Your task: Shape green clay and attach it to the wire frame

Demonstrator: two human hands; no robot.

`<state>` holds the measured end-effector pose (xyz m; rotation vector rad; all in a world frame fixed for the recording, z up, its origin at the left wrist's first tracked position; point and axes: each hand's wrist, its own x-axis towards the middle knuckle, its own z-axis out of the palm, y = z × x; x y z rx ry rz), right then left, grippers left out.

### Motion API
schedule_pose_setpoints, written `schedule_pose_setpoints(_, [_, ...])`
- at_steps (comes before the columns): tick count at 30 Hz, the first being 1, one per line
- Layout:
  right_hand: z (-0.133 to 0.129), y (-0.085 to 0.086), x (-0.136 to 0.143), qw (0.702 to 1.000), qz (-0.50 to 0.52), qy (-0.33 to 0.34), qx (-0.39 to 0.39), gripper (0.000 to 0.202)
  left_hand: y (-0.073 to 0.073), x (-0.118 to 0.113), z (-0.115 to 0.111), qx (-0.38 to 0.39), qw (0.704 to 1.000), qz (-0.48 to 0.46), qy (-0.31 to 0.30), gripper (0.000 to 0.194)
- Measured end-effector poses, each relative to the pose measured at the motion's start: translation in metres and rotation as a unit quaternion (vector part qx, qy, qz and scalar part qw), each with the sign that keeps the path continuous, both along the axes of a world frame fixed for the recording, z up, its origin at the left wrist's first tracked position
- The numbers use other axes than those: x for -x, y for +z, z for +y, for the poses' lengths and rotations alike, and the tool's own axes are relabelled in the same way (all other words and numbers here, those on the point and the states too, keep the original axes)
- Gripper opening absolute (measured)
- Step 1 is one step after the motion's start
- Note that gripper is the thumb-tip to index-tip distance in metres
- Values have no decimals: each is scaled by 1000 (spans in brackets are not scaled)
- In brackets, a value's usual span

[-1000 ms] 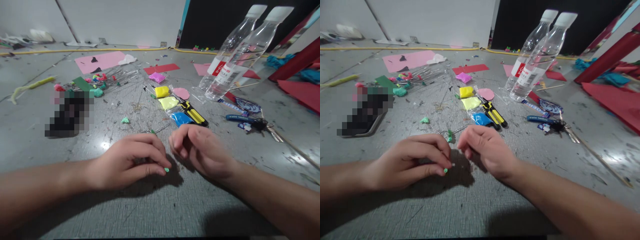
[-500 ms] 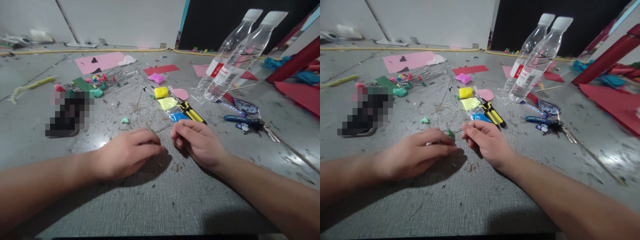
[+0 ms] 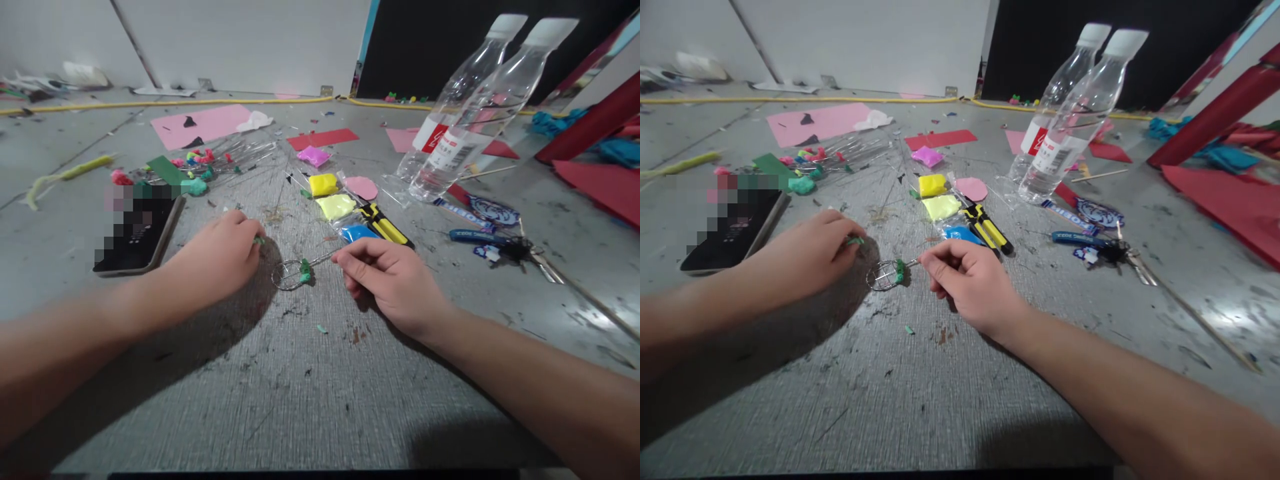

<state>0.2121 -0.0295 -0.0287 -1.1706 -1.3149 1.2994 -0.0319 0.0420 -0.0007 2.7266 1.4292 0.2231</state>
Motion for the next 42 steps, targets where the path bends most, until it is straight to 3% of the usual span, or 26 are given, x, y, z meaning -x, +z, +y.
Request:
schedule_pose_setpoints(3, [-2,1,0,999,-28,4,-28,26,8,-7,-8,-6,998,-60,-14,29])
schedule_pose_setpoints(6, [-5,2,1,988,-87,3,-130,17,12,-15,-25,41,984,-168,-40,25])
schedule_pose_setpoints(11, [-15,4,1,925,-191,41,-327,13,13,-22,-50,85,957,-245,-127,17])
schedule_pose_setpoints(15, [-17,5,-1,885,-220,58,-406,5,13,-23,-55,188,927,-304,-117,14])
schedule_pose_setpoints(19, [-15,5,-3,878,-221,54,-422,3,11,-26,-55,332,854,-393,-71,10])
schedule_pose_setpoints(22, [-15,6,-4,871,-233,59,-428,4,12,-29,-56,365,831,-418,-43,11])
schedule_pose_setpoints(27, [-21,10,-5,839,-277,98,-458,10,14,-33,-59,389,817,-425,-21,3])
schedule_pose_setpoints(34, [-25,11,-2,863,-232,105,-436,8,12,-30,-61,422,792,-441,-19,11])
schedule_pose_setpoints(42, [-19,8,-7,841,-255,83,-470,9,10,-30,-53,463,793,-395,-29,9])
